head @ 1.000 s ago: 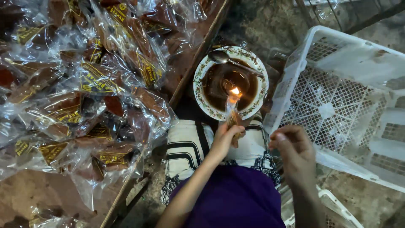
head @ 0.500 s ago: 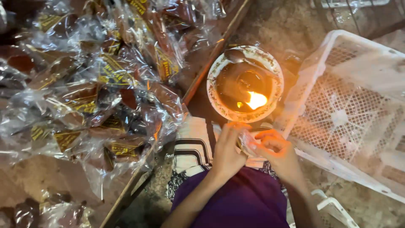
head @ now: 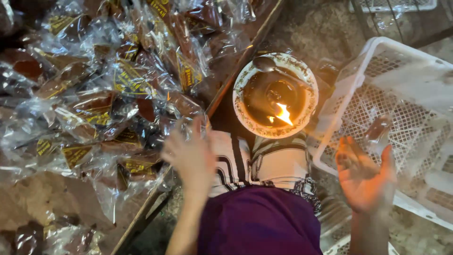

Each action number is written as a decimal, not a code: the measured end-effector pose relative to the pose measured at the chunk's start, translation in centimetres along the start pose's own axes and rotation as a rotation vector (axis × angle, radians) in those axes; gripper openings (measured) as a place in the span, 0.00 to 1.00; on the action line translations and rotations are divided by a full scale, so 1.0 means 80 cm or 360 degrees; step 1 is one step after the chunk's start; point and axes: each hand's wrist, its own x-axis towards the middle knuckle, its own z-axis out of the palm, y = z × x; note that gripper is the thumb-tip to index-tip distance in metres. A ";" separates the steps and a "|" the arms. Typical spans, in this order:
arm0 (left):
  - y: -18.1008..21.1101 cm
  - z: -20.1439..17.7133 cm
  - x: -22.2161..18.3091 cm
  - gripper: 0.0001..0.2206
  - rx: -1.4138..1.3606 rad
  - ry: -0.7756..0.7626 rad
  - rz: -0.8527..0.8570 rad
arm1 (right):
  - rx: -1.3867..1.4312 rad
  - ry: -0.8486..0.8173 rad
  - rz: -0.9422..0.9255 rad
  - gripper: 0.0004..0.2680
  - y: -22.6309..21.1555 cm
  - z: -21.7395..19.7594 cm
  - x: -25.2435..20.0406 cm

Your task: Sealing plastic bags containing food items using an open flame.

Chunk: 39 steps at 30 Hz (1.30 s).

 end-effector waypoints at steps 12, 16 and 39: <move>0.057 -0.072 -0.068 0.11 -0.1754 -0.0184 0.1017 | -0.2333 -0.0916 -0.1531 0.15 0.113 0.113 -0.083; 0.067 -0.020 -0.094 0.29 -0.2140 -0.0154 0.0461 | -0.1762 -0.0473 -0.0820 0.07 0.102 0.112 -0.089; 0.043 0.039 -0.072 0.13 -0.2695 -0.0549 0.0176 | -0.1649 -0.1013 -0.0859 0.25 0.058 0.067 -0.048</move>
